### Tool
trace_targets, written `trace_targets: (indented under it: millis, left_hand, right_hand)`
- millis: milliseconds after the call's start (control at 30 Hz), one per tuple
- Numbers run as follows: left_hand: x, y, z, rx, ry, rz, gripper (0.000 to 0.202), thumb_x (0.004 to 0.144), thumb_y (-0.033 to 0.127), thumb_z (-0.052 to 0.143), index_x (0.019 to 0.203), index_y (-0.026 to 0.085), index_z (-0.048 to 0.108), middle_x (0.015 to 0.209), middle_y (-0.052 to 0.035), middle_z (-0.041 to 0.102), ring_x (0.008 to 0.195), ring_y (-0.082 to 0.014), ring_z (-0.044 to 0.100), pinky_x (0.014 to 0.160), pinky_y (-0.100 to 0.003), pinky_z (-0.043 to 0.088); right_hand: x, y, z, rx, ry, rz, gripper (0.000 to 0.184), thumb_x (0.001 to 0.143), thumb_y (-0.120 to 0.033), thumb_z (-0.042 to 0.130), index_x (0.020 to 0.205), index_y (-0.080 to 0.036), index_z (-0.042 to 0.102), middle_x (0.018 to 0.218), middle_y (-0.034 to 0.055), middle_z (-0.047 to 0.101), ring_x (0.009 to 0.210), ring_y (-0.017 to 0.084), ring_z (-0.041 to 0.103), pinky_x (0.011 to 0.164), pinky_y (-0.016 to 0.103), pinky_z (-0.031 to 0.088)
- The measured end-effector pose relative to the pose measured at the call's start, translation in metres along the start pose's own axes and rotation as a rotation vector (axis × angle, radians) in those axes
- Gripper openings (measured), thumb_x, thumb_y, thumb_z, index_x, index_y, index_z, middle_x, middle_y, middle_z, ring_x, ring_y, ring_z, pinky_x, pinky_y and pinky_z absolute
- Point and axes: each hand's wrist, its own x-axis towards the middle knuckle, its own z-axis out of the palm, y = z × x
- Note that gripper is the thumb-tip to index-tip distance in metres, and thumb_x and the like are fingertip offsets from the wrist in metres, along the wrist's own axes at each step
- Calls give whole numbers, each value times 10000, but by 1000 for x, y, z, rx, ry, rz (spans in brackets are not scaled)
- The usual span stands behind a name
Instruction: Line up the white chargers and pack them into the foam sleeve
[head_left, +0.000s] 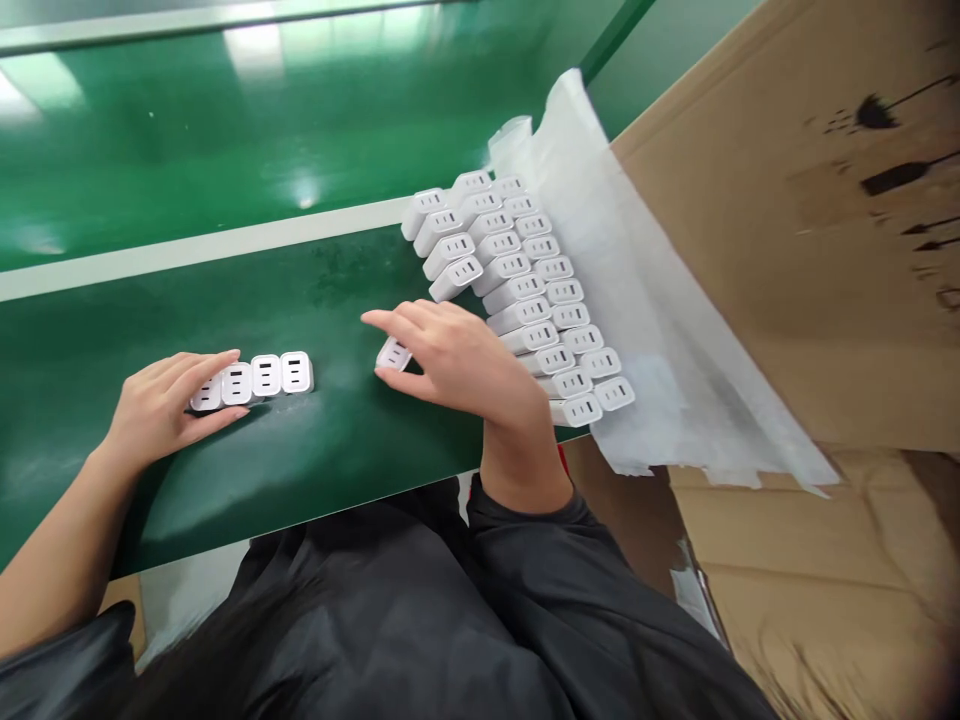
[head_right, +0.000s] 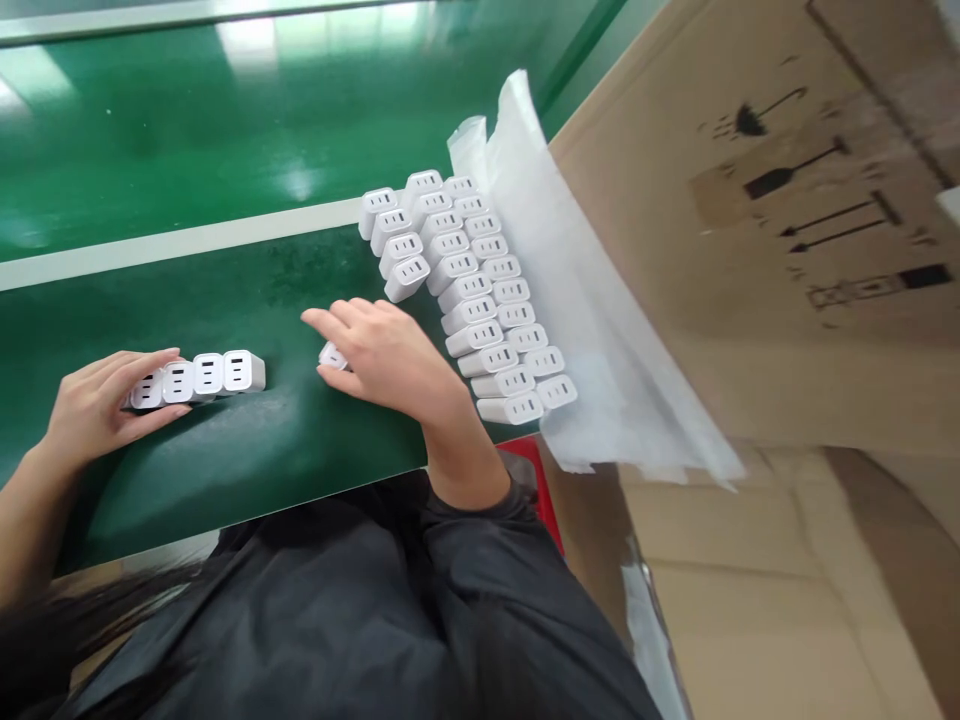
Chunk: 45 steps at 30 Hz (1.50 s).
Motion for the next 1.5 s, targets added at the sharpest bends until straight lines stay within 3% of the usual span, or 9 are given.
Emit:
trace_targets:
  millis: [233,400,567,633,733,833,933,1133,1500]
  left_hand:
    - [-2,-1,0,2,15,21,589,886,454,688,1407,270,480,1087,-57,748,893,-238,730,758,-339,562]
    - [-1,0,0,0,4,14,569,893,466,677,1392,261,495,1090,-74,745,884,-240,723,755,-347,558]
    - [0,3,1,-28,31,24,525,900,511,649,1313,197,572,1059,-95,750,858,-235,721,724,-326,547]
    - [0,4,1,-26,30,12,521,903,532,635,1291,188,591,1048,-95,752,857,-234,720,722,-324,545]
    - [-1,4,2,-30,19,-16,527,908,553,614,1289,190,602,1066,-96,749,902,-236,719,767,-331,549]
    - [-3,2,1,-41,1,-32,556,904,565,611,1318,195,589,1110,-99,739,941,-238,713,806,-341,550]
    - [-5,0,2,-38,-4,-32,573,894,569,623,1331,201,579,1128,-95,734,948,-238,708,815,-343,546]
    - [-5,1,1,-62,-32,-69,589,886,606,608,1325,214,590,1113,-89,736,944,-227,699,826,-331,532]
    - [-7,-4,-4,-110,-139,-108,656,886,652,572,1378,219,556,1190,-104,712,985,-234,678,850,-343,508]
  right_hand:
    - [-23,37,-9,-121,112,656,420,882,-360,607,1251,-162,583,1055,114,683,933,295,645,743,395,506]
    - [-22,44,-2,-117,153,657,452,852,-367,637,1251,-166,570,1149,141,652,1081,336,605,820,450,529]
    - [-21,44,0,-106,154,672,434,852,-338,624,1252,-175,580,1156,161,609,1066,350,600,835,487,534]
    - [-14,39,2,-102,219,604,420,867,-375,624,1239,-185,593,1167,168,581,1093,364,583,837,499,539]
    - [2,15,10,13,276,337,409,920,-429,584,1259,-200,585,1183,150,571,1107,327,585,886,479,547]
    - [20,-19,29,175,239,33,463,958,-467,546,1350,-222,524,1259,129,579,1163,285,579,962,443,542]
    - [31,-43,52,275,177,-148,593,954,-487,558,1462,-215,419,1347,134,563,1215,280,560,985,435,542]
    - [38,-50,81,382,178,-137,703,942,-494,575,1540,-232,313,1414,145,518,1271,295,532,995,474,542]
    - [42,-54,90,416,217,-182,561,947,-396,595,1462,-225,453,1366,158,558,1228,283,572,946,446,569]
